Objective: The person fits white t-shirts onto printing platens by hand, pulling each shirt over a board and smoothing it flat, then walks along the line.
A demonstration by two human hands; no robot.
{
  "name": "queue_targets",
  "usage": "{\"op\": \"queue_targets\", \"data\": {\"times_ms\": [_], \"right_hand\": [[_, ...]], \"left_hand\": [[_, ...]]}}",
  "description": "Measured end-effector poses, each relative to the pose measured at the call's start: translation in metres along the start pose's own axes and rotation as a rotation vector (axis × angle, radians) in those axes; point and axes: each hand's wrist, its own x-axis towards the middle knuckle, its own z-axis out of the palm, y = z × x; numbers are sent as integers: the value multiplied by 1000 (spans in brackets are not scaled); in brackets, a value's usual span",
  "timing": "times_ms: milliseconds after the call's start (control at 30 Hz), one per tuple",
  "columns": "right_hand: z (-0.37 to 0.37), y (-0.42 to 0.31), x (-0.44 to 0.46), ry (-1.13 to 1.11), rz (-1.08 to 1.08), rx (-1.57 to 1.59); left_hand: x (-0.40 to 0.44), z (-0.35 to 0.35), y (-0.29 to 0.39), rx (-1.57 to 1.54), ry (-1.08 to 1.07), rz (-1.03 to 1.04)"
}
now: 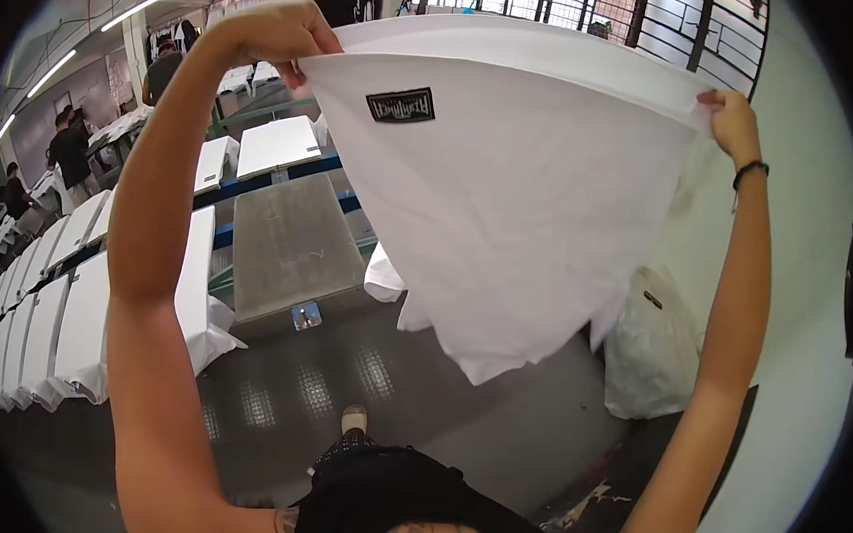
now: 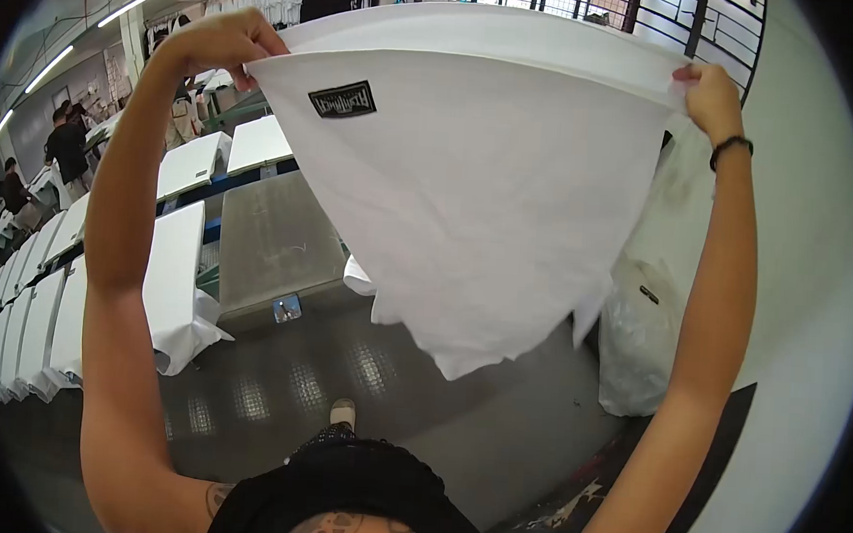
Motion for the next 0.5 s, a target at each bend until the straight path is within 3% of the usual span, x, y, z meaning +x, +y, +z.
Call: {"op": "queue_targets", "data": {"times_ms": [67,133,167,200,233,267,300,333,367,400,433,500], "right_hand": [[5,-4,-25,-138,231,290],[17,2,-38,-239,263,188],[13,-11,-53,-306,264,187],[18,-7,-72,-292,105,224],[22,-4,-92,-271,-58,265],[16,-23,-125,-290,-17,203],[43,-13,-167,-198,-103,335],[57,-24,-219,-380,20,386],[71,-50,-266,-507,-34,434],[105,-55,-319,-584,108,491],[126,-73,-357,-584,71,597],[158,-126,-411,-694,162,566]], "left_hand": [[-4,18,-3,-101,-16,-34],[-10,35,-11,-77,7,-90],[-17,45,-17,-10,32,-97],[-28,58,-25,60,59,-108],[-47,81,-34,-93,164,-155],[-73,110,-44,-70,234,-191],[-98,152,-72,-10,369,-65],[-125,189,-83,174,231,-97],[-157,233,-99,-38,199,-240],[-185,275,-125,7,217,-243],[-211,302,-138,-102,204,-415],[-259,360,-151,58,362,-549]]}}
